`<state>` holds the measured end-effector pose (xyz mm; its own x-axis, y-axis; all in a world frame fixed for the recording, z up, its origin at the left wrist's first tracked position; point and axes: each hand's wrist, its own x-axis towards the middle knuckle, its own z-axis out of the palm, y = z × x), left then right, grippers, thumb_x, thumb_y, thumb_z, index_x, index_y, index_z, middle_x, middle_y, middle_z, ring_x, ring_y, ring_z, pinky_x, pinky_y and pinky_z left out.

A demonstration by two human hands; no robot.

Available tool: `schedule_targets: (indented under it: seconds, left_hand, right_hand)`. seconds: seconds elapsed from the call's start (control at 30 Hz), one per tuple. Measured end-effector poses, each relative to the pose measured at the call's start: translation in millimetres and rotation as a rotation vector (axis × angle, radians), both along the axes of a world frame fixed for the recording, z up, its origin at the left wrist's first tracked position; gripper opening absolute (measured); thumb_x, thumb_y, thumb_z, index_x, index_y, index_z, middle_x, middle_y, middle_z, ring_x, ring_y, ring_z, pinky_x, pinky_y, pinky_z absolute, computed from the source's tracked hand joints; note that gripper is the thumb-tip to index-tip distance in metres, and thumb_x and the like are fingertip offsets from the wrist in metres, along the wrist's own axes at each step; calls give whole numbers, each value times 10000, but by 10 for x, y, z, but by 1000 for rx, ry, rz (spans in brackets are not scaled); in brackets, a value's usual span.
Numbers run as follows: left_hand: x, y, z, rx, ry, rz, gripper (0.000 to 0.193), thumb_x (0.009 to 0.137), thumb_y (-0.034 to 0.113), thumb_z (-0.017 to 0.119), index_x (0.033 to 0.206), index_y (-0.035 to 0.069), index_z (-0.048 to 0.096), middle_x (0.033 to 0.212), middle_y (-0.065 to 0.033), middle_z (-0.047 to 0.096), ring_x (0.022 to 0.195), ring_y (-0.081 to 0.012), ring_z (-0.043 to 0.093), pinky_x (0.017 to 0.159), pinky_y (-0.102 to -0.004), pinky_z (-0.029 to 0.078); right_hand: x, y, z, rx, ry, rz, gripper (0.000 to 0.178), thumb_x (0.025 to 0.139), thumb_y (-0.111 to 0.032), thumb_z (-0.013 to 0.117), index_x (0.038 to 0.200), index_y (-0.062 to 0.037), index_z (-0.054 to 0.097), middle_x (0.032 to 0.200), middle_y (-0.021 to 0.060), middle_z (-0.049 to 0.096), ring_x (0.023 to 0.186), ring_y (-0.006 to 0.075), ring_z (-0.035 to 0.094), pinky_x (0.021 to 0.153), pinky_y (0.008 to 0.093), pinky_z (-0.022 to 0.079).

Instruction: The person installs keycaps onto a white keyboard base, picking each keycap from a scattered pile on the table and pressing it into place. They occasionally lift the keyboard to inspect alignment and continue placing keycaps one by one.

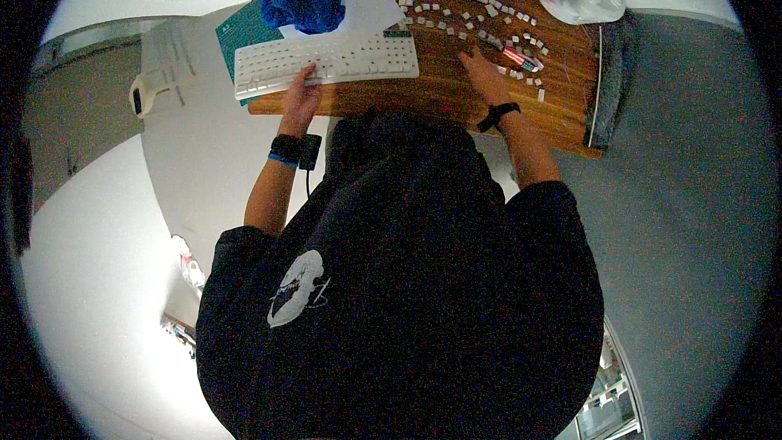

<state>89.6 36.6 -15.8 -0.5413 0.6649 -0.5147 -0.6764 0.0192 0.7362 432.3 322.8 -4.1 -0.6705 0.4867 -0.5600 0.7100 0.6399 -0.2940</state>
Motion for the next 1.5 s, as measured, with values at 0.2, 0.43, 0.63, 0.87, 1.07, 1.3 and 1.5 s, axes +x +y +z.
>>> schedule_targets:
  seconds: [0.2,0.43,0.63,0.87,1.07,1.3,1.5]
  left_hand:
    - [29,-62,-134,-179,329,-192,258,944,74,661,1185,4,601,1181,-102,635,1103,-217,596,954,-351,500]
    - [-202,-392,-495,-212,818,-595,355,888,78,682,1188,-71,563,1092,-116,647,928,-224,635,825,-286,531]
    - [-377,647,-213,-465,511,-72,797,755,183,807,1425,73,390,1360,-282,424,1256,-375,442,1017,-482,418]
    - [-733,1347,-419,-802,1304,-305,631,742,166,756,1325,197,516,1353,-359,401,1159,-534,480,963,-535,451]
    - [-919,1319,17,-526,1257,-33,340,864,170,699,1174,72,600,953,-177,683,880,-354,668,771,-446,510]
    - [-627,1030,797,-356,1082,-25,230,904,88,614,1114,-2,591,1003,-184,666,925,-318,658,826,-390,502]
    - [-546,820,707,-257,855,141,252,863,-43,563,1111,2,566,974,-136,640,898,-220,614,823,-350,493]
  right_hand:
    - [211,-38,-402,87,6,-48,391,1039,-97,416,1424,-32,437,1528,308,325,1327,460,451,1072,506,451]
    - [-33,86,-131,27,24,3,368,1019,-78,474,1377,3,448,1466,308,412,1280,462,487,1034,511,481]
    - [-246,270,-391,-230,341,-233,311,962,-93,585,1254,6,548,1166,212,593,984,372,609,853,480,520]
    - [-1833,-6,538,-267,750,-221,231,934,-146,654,1128,-22,642,1049,149,634,937,286,669,844,395,550]
    - [-2581,-155,688,-363,830,-389,216,932,-144,683,1108,-18,673,1026,119,662,921,243,670,827,358,542]
    - [-3117,-634,380,-271,994,-437,207,878,-60,718,1071,9,696,979,139,726,867,208,705,743,329,562]
    - [-3122,-907,617,-437,981,-248,190,818,-140,740,932,6,703,932,202,694,876,359,682,781,421,546]
